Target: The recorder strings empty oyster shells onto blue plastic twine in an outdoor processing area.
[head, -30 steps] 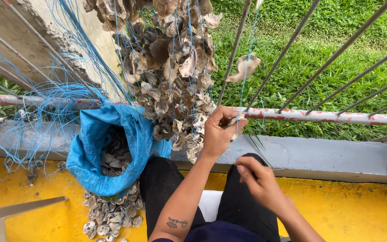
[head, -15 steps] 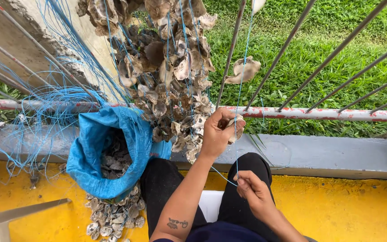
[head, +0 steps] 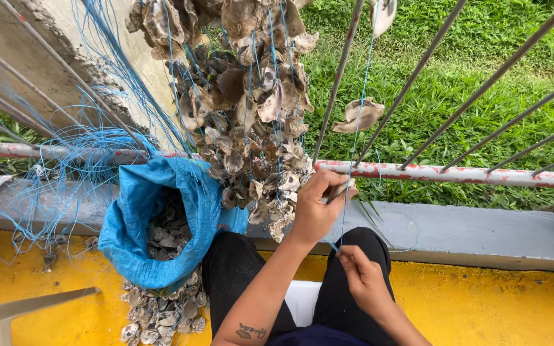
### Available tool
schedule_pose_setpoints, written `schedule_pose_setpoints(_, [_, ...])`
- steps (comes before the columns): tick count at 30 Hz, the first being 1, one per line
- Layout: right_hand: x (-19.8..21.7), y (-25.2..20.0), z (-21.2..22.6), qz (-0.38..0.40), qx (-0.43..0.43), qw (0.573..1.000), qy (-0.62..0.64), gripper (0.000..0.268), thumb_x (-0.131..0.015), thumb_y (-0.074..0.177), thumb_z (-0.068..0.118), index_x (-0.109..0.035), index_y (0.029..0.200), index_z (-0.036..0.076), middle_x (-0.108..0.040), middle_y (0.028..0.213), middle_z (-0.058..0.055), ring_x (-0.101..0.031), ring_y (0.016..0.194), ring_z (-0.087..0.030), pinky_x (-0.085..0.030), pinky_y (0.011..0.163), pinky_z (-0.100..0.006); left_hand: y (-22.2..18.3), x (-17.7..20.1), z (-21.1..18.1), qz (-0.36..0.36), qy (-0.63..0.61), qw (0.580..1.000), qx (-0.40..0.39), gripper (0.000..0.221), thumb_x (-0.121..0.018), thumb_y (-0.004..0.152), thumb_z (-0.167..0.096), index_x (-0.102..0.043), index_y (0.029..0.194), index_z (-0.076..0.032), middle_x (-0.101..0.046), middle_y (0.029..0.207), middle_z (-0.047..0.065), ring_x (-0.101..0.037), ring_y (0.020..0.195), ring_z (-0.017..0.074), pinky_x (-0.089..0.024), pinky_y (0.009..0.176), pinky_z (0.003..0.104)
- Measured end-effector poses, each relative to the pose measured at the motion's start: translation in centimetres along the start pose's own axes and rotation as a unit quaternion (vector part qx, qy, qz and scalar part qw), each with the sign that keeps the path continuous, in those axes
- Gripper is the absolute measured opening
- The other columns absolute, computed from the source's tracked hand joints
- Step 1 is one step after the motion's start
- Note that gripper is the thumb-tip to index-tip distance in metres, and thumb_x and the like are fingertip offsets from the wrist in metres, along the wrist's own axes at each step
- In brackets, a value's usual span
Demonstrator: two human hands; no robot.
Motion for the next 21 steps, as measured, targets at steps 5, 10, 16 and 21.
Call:
schedule_pose_setpoints(5, [1.2, 2.4, -3.0, -0.059, -0.023, 0.996, 0.055, 0.014, -0.055, 0.104, 0.013, -0.066, 0.107, 0.004, -0.051, 0.072, 0.002, -0.041, 0.065, -0.005, -0.038, 0.057, -0.023, 0.7, 0.7, -3.4, 0.018, 0.126, 0.992, 0.002, 0.059, -0.077, 0.076, -0.005, -0.057, 0.132, -0.005, -0.054, 0.122, 0.008, -0.061, 0.098, 0.0163, -0.054, 0.081, 0.028])
schedule_pose_setpoints(10, [1.8, 5.9, -1.6, -0.063, -0.047, 0.987, 0.137, 0.017, -0.053, 0.105, 0.014, -0.062, 0.115, 0.004, -0.051, 0.075, 0.002, -0.044, 0.065, -0.006, -0.040, 0.057, -0.024, -3.5, 1.0, 3.7, 0.003, 0.161, 0.982, 0.103, 0.048, -0.078, 0.086, -0.015, -0.061, 0.130, -0.007, -0.057, 0.108, 0.007, -0.057, 0.088, 0.0159, -0.053, 0.076, 0.028])
schedule_pose_setpoints(16, [2.2, 6.9, 3.9, -0.057, 0.049, 0.997, 0.030, 0.016, -0.059, 0.103, 0.011, -0.064, 0.115, 0.001, -0.061, 0.087, -0.005, -0.057, 0.080, -0.013, -0.048, 0.072, -0.028, -3.9, 0.3, 7.5, 0.042, 0.052, 0.977, 0.202, 0.018, -0.076, 0.095, -0.021, -0.076, 0.104, -0.005, -0.060, 0.094, 0.002, -0.055, 0.079, 0.0111, -0.049, 0.072, 0.027])
schedule_pose_setpoints(21, [3.0, 3.5, 9.4, -0.244, 0.260, 0.897, -0.261, 0.022, -0.067, 0.096, 0.009, -0.060, 0.115, 0.000, -0.061, 0.108, -0.025, -0.056, 0.105, -0.034, -0.046, 0.091, -0.040, -3.7, 0.2, 8.4, -0.013, -0.100, 0.963, 0.251, 0.014, -0.076, 0.095, -0.018, -0.072, 0.097, -0.005, -0.068, 0.088, -0.002, -0.058, 0.078, 0.0051, -0.048, 0.070, 0.023])
Point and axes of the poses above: each hand's wrist, its own y-axis towards the middle knuckle, its own x-axis out of the back of the hand, z = x × y, the point moved 7 cm from there along y, towards the middle knuckle
